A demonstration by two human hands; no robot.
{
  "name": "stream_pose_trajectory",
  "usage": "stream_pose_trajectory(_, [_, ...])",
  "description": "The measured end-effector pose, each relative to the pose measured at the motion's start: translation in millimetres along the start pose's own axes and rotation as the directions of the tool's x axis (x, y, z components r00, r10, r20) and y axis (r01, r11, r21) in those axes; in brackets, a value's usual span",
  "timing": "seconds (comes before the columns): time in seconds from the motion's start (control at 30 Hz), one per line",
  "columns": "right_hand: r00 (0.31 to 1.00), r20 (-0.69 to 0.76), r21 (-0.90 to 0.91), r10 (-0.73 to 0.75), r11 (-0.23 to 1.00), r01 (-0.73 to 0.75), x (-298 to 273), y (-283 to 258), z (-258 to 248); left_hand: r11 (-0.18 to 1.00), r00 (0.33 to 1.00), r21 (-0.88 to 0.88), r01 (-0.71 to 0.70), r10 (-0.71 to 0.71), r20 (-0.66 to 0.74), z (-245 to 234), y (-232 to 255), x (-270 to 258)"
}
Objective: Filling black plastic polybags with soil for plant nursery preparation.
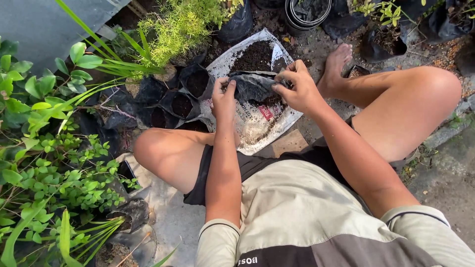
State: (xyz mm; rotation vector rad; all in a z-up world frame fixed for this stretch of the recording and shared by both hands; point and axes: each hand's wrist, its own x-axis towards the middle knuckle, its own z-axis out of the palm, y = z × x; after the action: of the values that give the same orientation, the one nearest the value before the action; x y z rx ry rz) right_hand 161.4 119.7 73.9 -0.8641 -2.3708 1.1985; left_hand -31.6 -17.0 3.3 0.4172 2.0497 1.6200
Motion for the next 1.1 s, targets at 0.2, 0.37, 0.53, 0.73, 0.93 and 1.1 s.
stream_pose_trajectory(0.2, [0.999,-0.003,0.057,0.045,0.997,-0.045,0,-12,-8,0.996,0.996,0.047,-0.081,0.082,-0.028,-20,43,-21])
stream_pose_trajectory(0.37, [0.999,-0.005,0.099,-0.044,0.994,0.044,-2,0,-6,0.998,0.99,0.046,0.052,-0.058,0.128,-22,10,-30])
stream_pose_trajectory(0.53, [0.964,-0.071,0.057,-0.256,0.964,0.26,-1,6,16,0.906,0.902,-0.183,0.382,-0.323,0.286,3,-12,-26])
stream_pose_trajectory(0.73, [0.902,0.057,-0.144,-0.429,0.89,0.432,-17,-7,26,0.791,0.877,-0.387,0.473,-0.381,0.292,9,-53,-10])
stream_pose_trajectory(0.93, [0.981,-0.048,0.022,-0.186,0.982,0.187,-18,49,57,0.868,0.944,-0.372,0.329,-0.308,0.118,12,-77,-12])
stream_pose_trajectory(1.1, [0.969,-0.12,0.154,0.214,0.969,-0.195,-10,76,52,0.905,0.97,-0.358,0.231,-0.187,0.154,8,-75,-17])
